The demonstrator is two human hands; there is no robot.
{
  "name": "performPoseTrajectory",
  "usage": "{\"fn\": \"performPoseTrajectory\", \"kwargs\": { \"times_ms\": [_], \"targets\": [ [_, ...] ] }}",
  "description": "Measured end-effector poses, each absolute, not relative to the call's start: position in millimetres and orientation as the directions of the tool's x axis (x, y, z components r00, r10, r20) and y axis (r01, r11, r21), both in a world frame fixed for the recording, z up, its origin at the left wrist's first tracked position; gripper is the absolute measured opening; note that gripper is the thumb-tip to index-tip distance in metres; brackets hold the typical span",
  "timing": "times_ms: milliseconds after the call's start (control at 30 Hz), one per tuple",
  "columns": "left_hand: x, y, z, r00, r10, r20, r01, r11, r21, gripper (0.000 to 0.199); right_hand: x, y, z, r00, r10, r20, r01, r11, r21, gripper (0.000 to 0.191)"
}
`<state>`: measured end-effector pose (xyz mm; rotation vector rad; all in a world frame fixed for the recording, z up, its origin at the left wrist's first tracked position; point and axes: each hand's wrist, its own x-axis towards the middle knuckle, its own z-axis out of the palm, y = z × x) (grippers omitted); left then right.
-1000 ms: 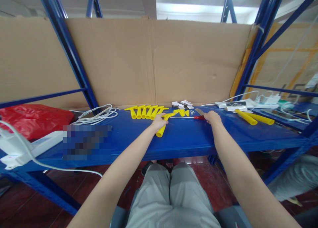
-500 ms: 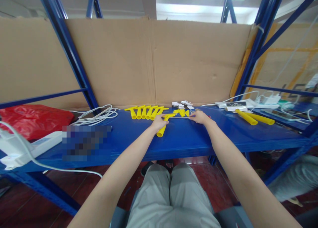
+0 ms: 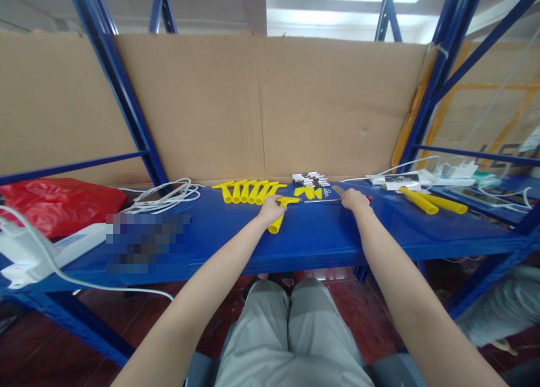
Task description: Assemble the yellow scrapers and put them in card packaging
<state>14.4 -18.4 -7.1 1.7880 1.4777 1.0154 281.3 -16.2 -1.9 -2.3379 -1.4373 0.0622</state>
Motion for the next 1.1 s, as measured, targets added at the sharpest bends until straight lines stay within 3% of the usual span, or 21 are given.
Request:
{"fn": "performPoseTrajectory", "kwargs": {
  "times_ms": [267, 733, 900, 1100],
  "targets": [
    [17.8, -22.8, -4.0, 0.142, 0.976, 0.166, 0.437, -0.213, 0.874, 0.053, 264.2, -28.8, 11.1, 0.503, 0.856, 0.120, 0.821, -0.429, -0.377, 0.031],
    [20.1, -33.0, 2.8, 0.239, 0.959, 0.154, 0.479, -0.255, 0.840, 0.060, 253.1, -37.2, 16.7, 0.485, 0.858, 0.166, 0.851, -0.420, -0.316, 0.037],
    [17.1, -25.8, -0.1, 0.179, 0.944, 0.277, 0.591, -0.328, 0.736, 0.052, 245.5, -32.7, 18.7, 0.426, 0.867, 0.258, 0.893, -0.357, -0.274, 0.039],
    [12.6, -18.1, -5.6, 0.085, 0.884, 0.459, 0.662, -0.395, 0.637, 0.046, 236.7, -4.6, 19.5, 0.208, 0.907, 0.367, 0.968, -0.137, -0.208, 0.043]
  ]
}}
